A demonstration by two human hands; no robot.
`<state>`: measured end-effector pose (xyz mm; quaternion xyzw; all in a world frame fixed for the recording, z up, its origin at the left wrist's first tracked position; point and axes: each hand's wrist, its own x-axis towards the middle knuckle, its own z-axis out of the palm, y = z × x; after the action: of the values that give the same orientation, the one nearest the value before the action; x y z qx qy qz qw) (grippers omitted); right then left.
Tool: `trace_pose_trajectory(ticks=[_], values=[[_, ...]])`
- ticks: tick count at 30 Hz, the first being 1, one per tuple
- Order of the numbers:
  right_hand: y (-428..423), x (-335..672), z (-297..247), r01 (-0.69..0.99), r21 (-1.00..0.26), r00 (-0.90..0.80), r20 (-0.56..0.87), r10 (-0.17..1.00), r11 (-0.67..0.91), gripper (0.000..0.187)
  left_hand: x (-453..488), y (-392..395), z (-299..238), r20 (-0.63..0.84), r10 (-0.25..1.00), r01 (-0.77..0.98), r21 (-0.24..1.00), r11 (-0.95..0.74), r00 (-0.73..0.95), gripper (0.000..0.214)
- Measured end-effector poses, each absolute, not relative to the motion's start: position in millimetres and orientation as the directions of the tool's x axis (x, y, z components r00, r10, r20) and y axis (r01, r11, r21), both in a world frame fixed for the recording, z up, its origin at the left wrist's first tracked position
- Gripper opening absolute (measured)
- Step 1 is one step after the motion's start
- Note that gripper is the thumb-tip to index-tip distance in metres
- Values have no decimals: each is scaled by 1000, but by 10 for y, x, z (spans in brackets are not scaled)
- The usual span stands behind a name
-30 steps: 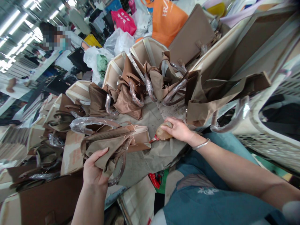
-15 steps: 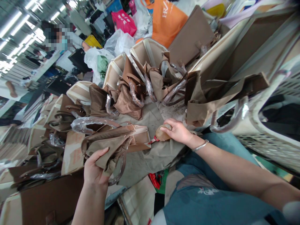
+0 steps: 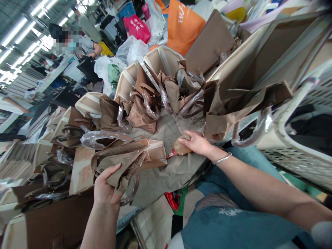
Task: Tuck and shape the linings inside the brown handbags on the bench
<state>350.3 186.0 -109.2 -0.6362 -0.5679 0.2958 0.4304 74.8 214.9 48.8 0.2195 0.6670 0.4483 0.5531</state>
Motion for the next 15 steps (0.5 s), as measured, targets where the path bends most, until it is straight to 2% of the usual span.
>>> trace_pose_trajectory(ticks=[7, 12, 15], values=[[1930, 3505, -1100, 464, -884, 308, 219, 926, 55, 16, 808, 2198, 509, -558, 762, -203, 830, 520, -328, 16], [1905, 3458, -1142, 481, -875, 248, 195, 949, 54, 17, 815, 2242, 502, -551, 777, -197, 834, 515, -305, 15], [1881, 3437, -1156, 464, -886, 197, 115, 974, 11, 20, 814, 2249, 491, -544, 786, -218, 838, 499, -293, 14]])
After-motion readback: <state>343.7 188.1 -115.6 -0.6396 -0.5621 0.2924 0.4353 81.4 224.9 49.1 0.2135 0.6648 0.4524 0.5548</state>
